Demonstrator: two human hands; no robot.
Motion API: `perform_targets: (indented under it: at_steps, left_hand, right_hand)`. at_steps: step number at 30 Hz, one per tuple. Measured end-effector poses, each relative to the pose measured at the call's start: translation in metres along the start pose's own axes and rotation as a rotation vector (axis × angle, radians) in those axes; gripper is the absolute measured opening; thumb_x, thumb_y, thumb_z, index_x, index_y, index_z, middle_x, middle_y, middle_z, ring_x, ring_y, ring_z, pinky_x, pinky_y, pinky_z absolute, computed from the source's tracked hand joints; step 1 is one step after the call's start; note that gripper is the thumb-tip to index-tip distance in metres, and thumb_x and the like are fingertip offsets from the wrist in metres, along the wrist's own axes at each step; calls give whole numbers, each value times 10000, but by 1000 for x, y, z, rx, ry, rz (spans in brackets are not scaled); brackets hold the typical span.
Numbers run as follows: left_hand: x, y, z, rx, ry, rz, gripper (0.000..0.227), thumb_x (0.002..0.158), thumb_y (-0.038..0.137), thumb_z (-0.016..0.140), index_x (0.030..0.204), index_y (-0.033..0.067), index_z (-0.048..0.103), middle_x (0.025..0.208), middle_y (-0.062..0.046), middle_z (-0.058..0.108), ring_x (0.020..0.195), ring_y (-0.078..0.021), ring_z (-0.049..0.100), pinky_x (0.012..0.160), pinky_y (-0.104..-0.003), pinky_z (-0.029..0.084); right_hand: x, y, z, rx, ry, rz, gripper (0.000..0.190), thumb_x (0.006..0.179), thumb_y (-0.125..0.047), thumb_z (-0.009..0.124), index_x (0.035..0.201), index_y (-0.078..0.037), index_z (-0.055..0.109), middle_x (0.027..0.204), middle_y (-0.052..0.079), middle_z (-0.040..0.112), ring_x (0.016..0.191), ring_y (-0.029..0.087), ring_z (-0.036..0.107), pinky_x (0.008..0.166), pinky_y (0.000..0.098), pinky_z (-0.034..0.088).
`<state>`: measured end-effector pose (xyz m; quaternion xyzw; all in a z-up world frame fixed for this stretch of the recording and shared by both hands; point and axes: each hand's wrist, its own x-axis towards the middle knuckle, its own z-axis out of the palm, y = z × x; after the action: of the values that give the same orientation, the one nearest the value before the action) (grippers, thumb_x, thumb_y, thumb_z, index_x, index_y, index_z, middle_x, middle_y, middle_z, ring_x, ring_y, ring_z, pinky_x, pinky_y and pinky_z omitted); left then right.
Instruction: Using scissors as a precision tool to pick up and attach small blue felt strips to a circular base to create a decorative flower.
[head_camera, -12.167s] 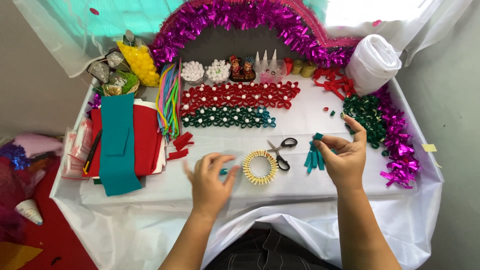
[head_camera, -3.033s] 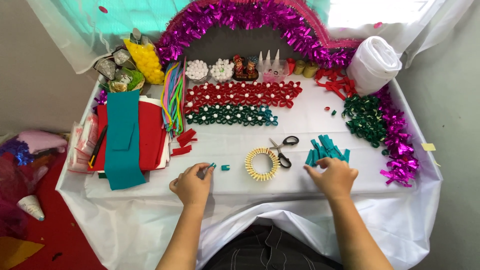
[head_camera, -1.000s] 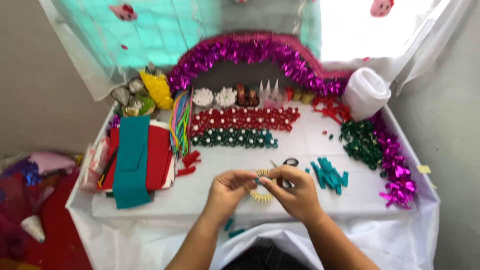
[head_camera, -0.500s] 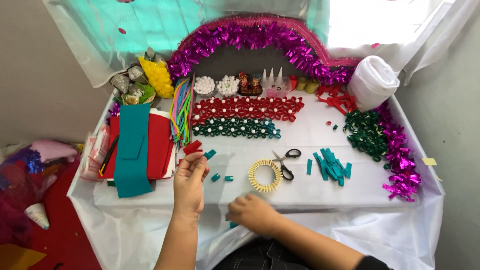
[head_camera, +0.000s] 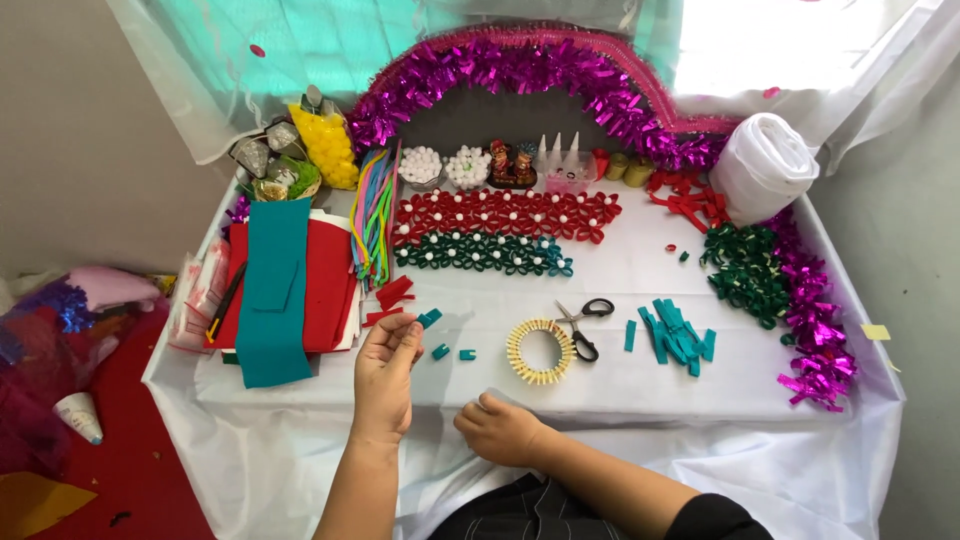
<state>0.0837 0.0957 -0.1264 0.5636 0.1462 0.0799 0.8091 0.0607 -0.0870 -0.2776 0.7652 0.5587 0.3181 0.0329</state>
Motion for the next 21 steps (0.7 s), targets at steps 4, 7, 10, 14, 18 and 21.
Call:
perform_targets:
  at_steps: [4, 7, 10, 14, 18, 21]
  left_hand:
    - [0, 7, -4, -27, 27, -15, 164, 936, 104, 726, 1098, 109, 696, 1004, 8, 700, 927, -82, 636, 793, -237, 508]
    - [-2, 14, -5, 2, 71, -71, 333, 941, 98, 676, 1273, 84, 699, 1264, -9, 697, 883, -77, 589, 824, -241, 525]
    - [-4, 11, -9, 12, 48, -77, 232, 950, 100, 692, 1174, 62, 741, 1052, -34, 698, 908, -126, 613, 884, -284, 566]
    - [-8, 2, 3, -65, -11, -106, 171, 947, 75, 688, 1112, 37, 714, 1022, -102, 748, 934, -213, 722, 845, -321, 591]
    - [-25, 5, 26, -71, -91, -95, 255, 892, 18, 732, 1147, 2, 738, 883, -120, 771, 826, -219, 735, 852, -325, 610]
    - [-47, 18, 47, -10, -211, -1, 228, 851, 27, 775, 1077, 8, 758, 893, -139, 806, 849, -182, 761, 890, -317, 619]
  right_hand:
    - [-1, 18, -33, 185, -9, 117, 184, 978, -125, 542, 1096, -130, 684, 1113, 64, 601, 953, 239, 564, 875, 418, 430]
    - [-20, 49, -49, 446, 117, 768, 188, 995, -374, 622, 964, -192, 658, 888, -84, 731, 713, 107, 580, 892, 390, 314]
    - [-55, 95, -84, -91, 310, 866, 93, 914, -294, 778, 897, -225, 718, 821, -40, 709, 758, 201, 624, 843, 438, 334]
    - [-120, 118, -73, -241, 22, 1300, 210, 824, -363, 815, 1024, -344, 751, 1030, -62, 704, 964, 199, 631, 902, 460, 353]
    - [-74, 114, -124, 380, 68, 1627, 312, 775, -426, 833, 1057, -300, 793, 1016, -91, 701, 856, 123, 648, 907, 376, 393]
    - [-18, 105, -175, 803, 294, 1507, 294, 790, -327, 839, 1061, -217, 809, 1082, -12, 768, 891, 120, 653, 817, 275, 493]
